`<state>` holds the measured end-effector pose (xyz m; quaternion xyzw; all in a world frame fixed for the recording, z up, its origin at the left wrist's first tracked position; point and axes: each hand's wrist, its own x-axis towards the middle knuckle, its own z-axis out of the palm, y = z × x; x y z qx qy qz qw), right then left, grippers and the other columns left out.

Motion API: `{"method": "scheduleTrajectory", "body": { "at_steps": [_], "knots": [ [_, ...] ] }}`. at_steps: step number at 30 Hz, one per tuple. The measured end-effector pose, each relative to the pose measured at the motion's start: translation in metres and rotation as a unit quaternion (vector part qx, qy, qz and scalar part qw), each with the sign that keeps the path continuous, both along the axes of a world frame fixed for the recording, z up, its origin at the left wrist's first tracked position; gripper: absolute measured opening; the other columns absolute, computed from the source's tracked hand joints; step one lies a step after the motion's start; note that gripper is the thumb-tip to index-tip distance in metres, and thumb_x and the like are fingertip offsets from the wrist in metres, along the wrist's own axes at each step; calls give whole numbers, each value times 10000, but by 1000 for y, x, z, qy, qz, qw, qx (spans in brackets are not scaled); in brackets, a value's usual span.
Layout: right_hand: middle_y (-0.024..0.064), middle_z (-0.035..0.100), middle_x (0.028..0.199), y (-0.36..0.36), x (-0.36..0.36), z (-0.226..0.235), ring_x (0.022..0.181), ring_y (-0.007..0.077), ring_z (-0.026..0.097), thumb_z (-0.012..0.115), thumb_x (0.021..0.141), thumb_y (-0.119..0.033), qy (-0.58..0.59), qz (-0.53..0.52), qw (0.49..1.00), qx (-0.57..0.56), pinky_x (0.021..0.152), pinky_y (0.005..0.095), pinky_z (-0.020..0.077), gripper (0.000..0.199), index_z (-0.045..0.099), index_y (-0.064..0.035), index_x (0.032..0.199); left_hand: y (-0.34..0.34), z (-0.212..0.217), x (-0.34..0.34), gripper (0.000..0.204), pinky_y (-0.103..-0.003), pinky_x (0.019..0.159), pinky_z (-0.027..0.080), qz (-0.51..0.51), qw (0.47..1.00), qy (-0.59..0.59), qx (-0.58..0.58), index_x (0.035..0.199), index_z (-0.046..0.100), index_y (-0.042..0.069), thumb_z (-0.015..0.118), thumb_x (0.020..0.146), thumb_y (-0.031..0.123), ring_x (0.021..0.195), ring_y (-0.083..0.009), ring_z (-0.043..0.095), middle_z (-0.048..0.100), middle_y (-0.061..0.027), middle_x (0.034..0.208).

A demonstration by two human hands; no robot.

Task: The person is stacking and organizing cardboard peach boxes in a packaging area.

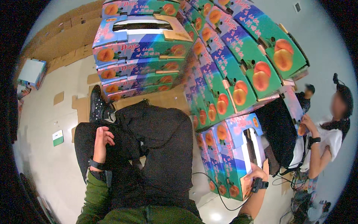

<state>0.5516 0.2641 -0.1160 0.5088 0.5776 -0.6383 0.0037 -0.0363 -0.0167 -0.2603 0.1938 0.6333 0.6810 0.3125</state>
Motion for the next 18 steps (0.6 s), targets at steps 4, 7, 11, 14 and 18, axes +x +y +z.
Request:
{"method": "scheduleTrajectory", "body": {
  "at_steps": [4,7,11,14,18],
  "knots": [
    [57,624,1224,4,-2,2,1160,207,541,796,457,76,-23,5,999,-24,1049,333,356,915,516,0,1325,4,1,-1,420,-240,615,405,-4,1000,4,-12,1123,476,55,307,1051,432,639,-103,540,563,-41,817],
    [48,633,1209,11,1,10,1125,183,558,805,585,48,-84,81,993,-18,1013,320,391,767,535,9,1302,7,6,0,442,-246,619,415,-17,999,33,-37,1114,478,59,296,1049,457,640,-115,538,556,-45,816],
    [64,682,1052,-5,1,66,964,152,633,843,714,-159,-254,53,962,81,843,298,498,529,611,-5,1164,4,7,1,406,-238,632,412,-45,998,18,-47,1087,493,66,319,1049,431,639,-110,545,570,-39,818],
    [132,690,905,-49,-34,137,857,207,674,865,691,-326,-397,61,855,328,746,327,526,484,667,15,971,7,17,5,376,-238,638,413,-71,997,-24,-34,1079,497,64,355,1044,411,638,-113,552,573,-38,820],
    [182,655,930,-104,-186,196,835,334,650,813,710,-221,-398,173,765,476,742,390,515,408,646,5,1007,7,16,2,270,-257,633,446,-141,988,7,-70,1043,507,37,513,997,303,672,-115,575,586,-49,814]
  ]
}}
